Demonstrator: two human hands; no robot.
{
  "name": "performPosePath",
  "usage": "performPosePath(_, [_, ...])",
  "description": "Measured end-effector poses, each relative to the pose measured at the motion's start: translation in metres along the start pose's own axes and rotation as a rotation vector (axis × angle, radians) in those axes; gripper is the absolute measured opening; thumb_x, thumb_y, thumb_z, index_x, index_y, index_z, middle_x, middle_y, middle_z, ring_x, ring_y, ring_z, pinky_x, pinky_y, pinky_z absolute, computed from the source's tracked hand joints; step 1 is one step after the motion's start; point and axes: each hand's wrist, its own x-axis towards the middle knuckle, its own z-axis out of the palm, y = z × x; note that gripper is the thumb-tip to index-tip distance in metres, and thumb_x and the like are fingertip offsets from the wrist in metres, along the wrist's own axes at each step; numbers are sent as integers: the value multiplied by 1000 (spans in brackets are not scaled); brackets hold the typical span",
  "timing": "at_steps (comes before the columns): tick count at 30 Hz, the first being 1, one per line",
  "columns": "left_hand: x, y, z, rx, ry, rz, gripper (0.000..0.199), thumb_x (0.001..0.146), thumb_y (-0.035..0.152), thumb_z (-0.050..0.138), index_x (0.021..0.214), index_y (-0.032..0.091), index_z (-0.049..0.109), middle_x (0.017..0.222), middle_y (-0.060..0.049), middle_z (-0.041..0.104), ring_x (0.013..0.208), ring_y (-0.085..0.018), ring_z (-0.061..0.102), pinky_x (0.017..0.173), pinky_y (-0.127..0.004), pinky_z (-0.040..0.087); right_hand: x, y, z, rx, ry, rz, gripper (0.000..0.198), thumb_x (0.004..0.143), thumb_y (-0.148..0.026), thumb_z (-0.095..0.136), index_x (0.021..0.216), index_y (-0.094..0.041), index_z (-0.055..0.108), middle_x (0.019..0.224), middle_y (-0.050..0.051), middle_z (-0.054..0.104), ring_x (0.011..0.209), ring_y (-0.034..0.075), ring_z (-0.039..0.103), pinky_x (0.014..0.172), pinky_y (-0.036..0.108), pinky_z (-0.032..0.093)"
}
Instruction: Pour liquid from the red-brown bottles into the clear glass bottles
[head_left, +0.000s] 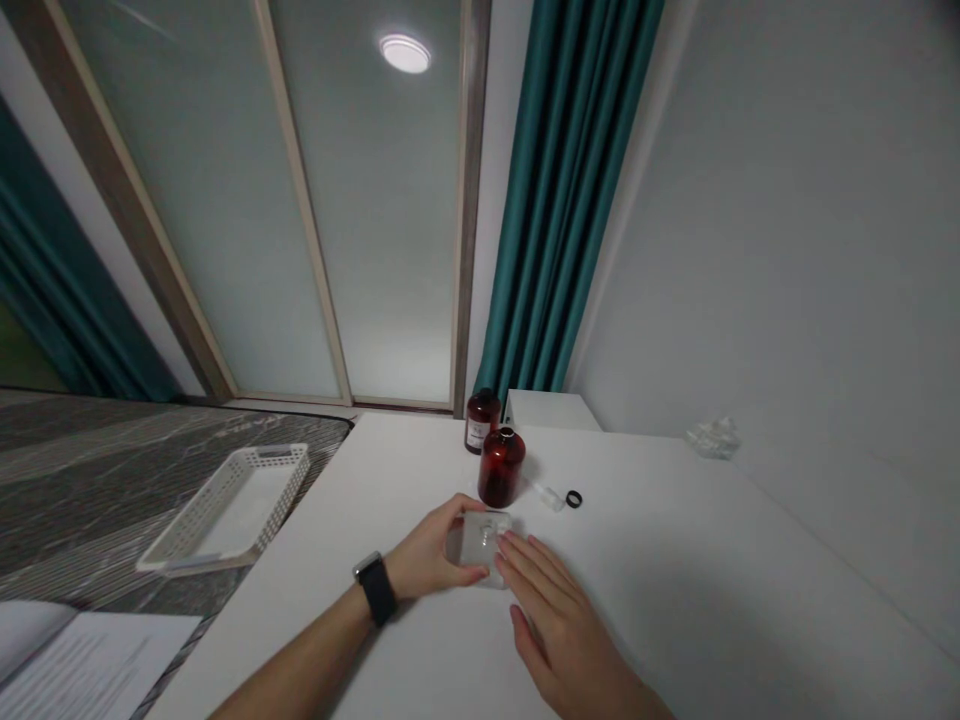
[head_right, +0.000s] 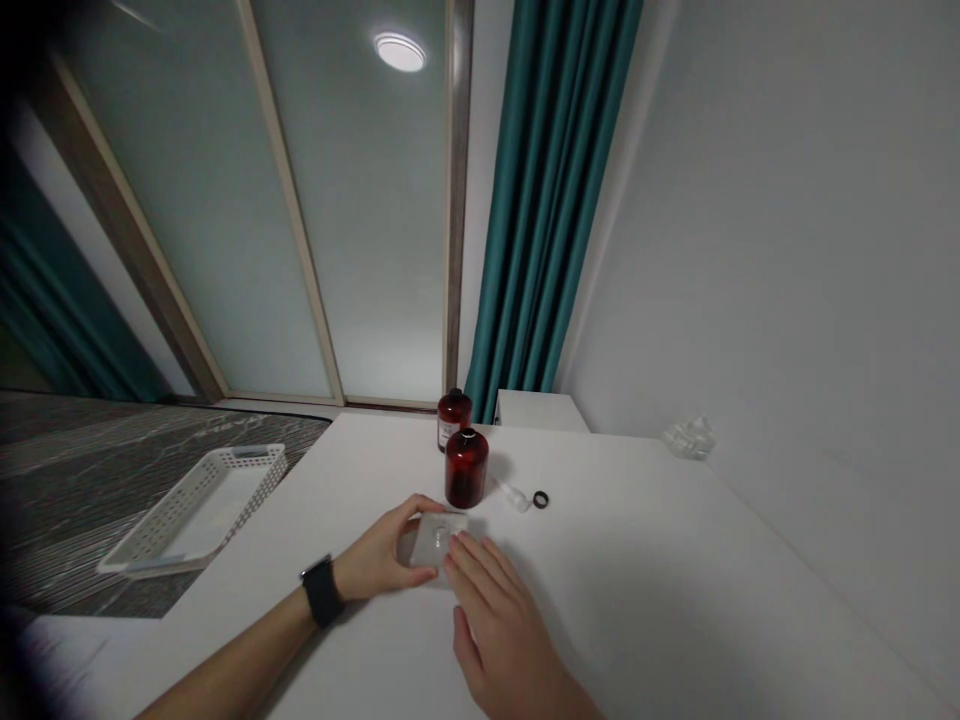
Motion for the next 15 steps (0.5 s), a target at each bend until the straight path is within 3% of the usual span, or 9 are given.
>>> performPosePath(4, [0, 2, -1, -2, -26, -12, 56, 67, 18, 78, 116, 18, 51, 113, -8, 64, 101, -24, 62, 93, -41, 51, 5, -9, -10, 829, 82, 317, 41, 97, -30, 47, 136, -27, 58, 139, 8, 60, 137, 27, 47, 117, 57, 29])
performPosePath(6, [0, 2, -1, 18, -30, -20, 56, 67, 18, 78, 117, 18, 51, 114, -8, 64, 100, -24, 62, 92, -40, 51, 11, -13, -12, 1223, 161, 388, 41, 91, -38, 56, 130, -26, 63, 135, 8, 64, 135, 28, 49, 118, 55, 27])
performPosePath(8, [0, 3, -2, 39, -32, -25, 57, 67, 18, 78, 117, 18, 51, 115, -8, 64, 100, -24, 62, 91, -40, 51, 17, -15, -11, 1429, 186, 414, 42, 84, -40, 64, 123, -26, 68, 132, 8, 66, 134, 28, 50, 120, 51, 26])
performPosePath(11, [1, 5, -4, 68, -42, -34, 59, 66, 20, 79, 118, 18, 52, 114, -8, 64, 99, -25, 61, 91, -40, 50, 21, -12, -8, 1399, 233, 445, 38, 81, -39, 66, 116, -24, 71, 125, 11, 70, 127, 30, 57, 116, 50, 31])
performPosePath(15, [2, 8, -10, 73, -64, 7, 53, 76, 34, 74, 121, 17, 52, 117, -10, 62, 105, -26, 58, 92, -40, 48, 27, 2, -2, 891, 360, 493, 19, 84, -33, 62, 96, -22, 73, 96, 7, 73, 96, 25, 65, 94, 40, 48])
